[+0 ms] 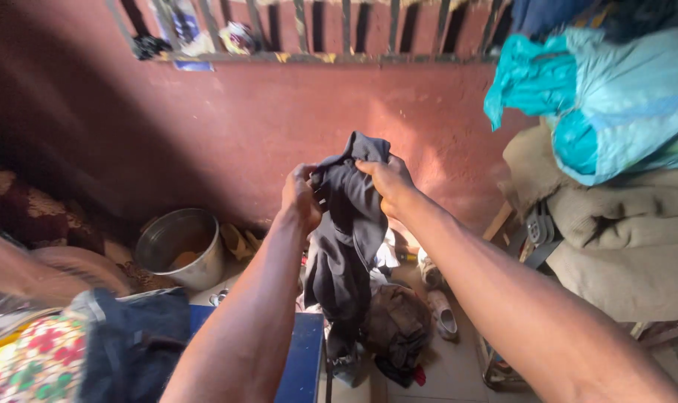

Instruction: Packing clothes into a bag.

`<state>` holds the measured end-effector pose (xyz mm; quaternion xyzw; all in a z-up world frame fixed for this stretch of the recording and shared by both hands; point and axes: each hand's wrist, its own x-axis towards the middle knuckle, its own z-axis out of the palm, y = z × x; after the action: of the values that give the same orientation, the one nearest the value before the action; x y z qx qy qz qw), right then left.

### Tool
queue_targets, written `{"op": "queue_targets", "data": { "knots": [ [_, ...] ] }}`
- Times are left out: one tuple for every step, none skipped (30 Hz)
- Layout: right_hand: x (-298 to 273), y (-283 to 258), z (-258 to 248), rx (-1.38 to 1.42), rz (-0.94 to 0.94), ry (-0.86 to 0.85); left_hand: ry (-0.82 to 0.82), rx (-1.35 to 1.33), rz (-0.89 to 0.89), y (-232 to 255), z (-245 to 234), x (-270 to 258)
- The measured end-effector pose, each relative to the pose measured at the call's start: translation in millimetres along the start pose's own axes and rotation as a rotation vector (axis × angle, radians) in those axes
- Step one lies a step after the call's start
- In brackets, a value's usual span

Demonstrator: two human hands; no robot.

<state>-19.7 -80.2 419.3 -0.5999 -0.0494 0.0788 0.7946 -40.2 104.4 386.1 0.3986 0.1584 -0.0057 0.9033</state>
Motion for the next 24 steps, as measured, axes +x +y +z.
{"op": "queue_targets", "data": {
  "knots": [
    [-6, -18, 15, -0.007, -0.013, -0.008, -0.009, -0.007, 0.013, 19, 2, -20],
    [-14, -33, 32, 0.028, -0.017, 0.015, -0.043, 0.066, 0.035, 37, 0, -41],
    [-24, -48, 49, 0.064, -0.021, 0.037, -0.077, 0.139, 0.057, 55, -3, -64],
    [-35, -65, 64, 0.065, -0.032, 0.041, -0.088, 0.142, 0.061, 67, -7, -79],
    [-47, -82, 79, 0.114, -0.019, 0.004, -0.128, 0.267, 0.125, 79, -11, -95],
    [-59, -99, 92, 0.164, -0.005, -0.034, -0.165, 0.392, 0.190, 89, -15, -111],
    [-73, -116, 107, 0.166, -0.015, -0.031, -0.173, 0.395, 0.194, 99, -12, -129],
    [-92, -124, 123, 0.222, 0.014, -0.065, -0.168, 0.529, 0.188, 105, -17, -151],
    [-109, -132, 139, 0.278, 0.041, -0.099, -0.164, 0.663, 0.183, 112, -23, -171],
    [-130, -147, 157, 0.283, 0.040, -0.096, -0.166, 0.669, 0.181, 125, -19, -198],
    [-149, -162, 174, 0.218, -0.041, -0.048, -0.184, 0.751, 0.147, 138, -15, -224],
    [-168, -179, 190, 0.150, -0.123, -0.002, -0.202, 0.830, 0.115, 151, -9, -249],
    [-182, -186, 201, 0.152, -0.126, 0.000, -0.205, 0.832, 0.116, 161, -14, -258],
    [-193, -196, 211, 0.128, -0.084, -0.026, -0.291, 0.890, 0.187, 172, -15, -265],
    [-203, -206, 220, 0.104, -0.042, -0.051, -0.378, 0.946, 0.258, 184, -15, -270],
    [-208, -213, 224, 0.103, -0.047, -0.050, -0.382, 0.946, 0.262, 191, -20, -273],
    [-211, -220, 227, 0.156, -0.109, -0.130, -0.507, 0.943, 0.491, 198, -24, -276],
    [-212, -228, 229, 0.208, -0.175, -0.214, -0.634, 0.932, 0.725, 206, -27, -276],
    [-212, -235, 230, 0.208, -0.184, -0.216, -0.638, 0.934, 0.733, 212, -27, -296],
    [-211, -240, 233, 0.236, -0.158, -0.300, -0.309, 1.312, 0.660, 218, -29, -317],
    [-209, -245, 234, 0.263, -0.131, -0.383, 0.056, 1.653, 0.564, 223, -31, -337],
    [-223, -252, 245, 0.263, -0.134, -0.387, 0.060, 1.652, 0.569, 220, -47, -317],
    [-237, -259, 255, 0.171, -0.106, -0.297, 0.056, 1.573, 0.526, 216, -63, -295],
    [-250, -267, 264, 0.075, -0.077, -0.208, 0.050, 1.490, 0.483, 210, -76, -273]
  ]
}}
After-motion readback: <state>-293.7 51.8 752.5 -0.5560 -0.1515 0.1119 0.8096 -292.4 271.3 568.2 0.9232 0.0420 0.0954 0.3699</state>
